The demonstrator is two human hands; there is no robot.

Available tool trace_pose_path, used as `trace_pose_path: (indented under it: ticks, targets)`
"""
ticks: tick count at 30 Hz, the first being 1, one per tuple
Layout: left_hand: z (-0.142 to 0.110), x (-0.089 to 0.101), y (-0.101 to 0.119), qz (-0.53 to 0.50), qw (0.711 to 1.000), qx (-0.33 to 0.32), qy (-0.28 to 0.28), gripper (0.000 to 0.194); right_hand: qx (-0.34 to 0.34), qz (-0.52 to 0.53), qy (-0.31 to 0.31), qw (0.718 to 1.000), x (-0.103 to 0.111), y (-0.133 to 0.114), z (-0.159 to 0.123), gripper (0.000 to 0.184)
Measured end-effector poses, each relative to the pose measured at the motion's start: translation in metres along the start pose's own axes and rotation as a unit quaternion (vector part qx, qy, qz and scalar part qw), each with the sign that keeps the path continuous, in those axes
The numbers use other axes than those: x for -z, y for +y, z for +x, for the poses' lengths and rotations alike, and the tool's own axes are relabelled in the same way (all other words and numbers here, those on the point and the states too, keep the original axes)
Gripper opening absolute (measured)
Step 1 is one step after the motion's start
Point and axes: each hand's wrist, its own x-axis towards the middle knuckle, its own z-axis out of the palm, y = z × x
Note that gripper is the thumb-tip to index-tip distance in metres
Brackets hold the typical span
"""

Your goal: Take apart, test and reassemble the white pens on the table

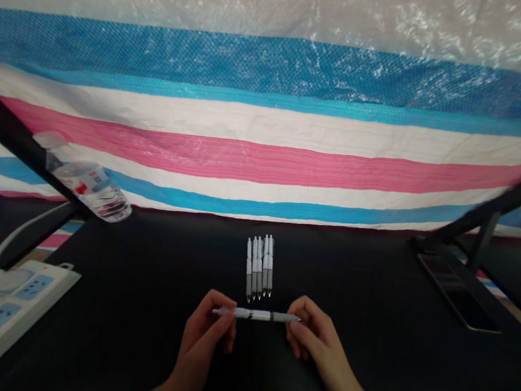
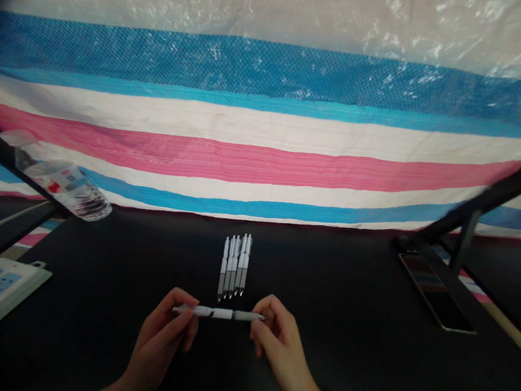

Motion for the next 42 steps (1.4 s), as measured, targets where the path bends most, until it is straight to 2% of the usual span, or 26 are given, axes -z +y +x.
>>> trace_pose_path:
  ticks: [5, 9, 14, 18, 27, 36, 42]
  targets:
    - [0.0009, -0.0002, 0.0002, -0.001, 1.000, 0.006, 0.008, 0.035, -0.023, -0.017, -0.014, 1.000, -0.0003, 0.0010, -0.0001, 0.058]
    - [0.0014, 0.0004, -0.0009, -0.006, 1.000, 0.005, 0.010, 0.036, 0.000, 0.017, 0.001, 1.000, 0.0003, 0.0022, 0.0006, 0.048]
    - [0.0022, 0.0008, -0.0019, -0.001, 1.000, 0.003, 0.010, 0.035, -0.035, -0.008, -0.033, 0.999, 0.0001, 0.0022, 0.0004, 0.057]
    - [0.0024, -0.0010, -0.0001, 0.000, 1.000, 0.001, 0.017, 0.036, -0.013, 0.030, -0.013, 0.999, -0.0001, 0.0002, 0.0000, 0.049]
    - [0.0029, 0.0004, -0.0023, -0.011, 1.000, 0.002, 0.025, 0.033, -0.045, 0.043, -0.027, 0.998, -0.0003, 0.0053, 0.0042, 0.050]
    - [0.0043, 0.0016, -0.0021, -0.011, 0.999, 0.000, 0.053, 0.030, 0.038, 0.123, 0.085, 0.988, 0.0034, 0.0030, -0.0002, 0.034]
    - [0.0042, 0.0002, 0.0014, -0.021, 0.998, -0.003, 0.067, 0.029, 0.056, 0.133, 0.142, 0.979, 0.0070, 0.0049, -0.0014, 0.026]
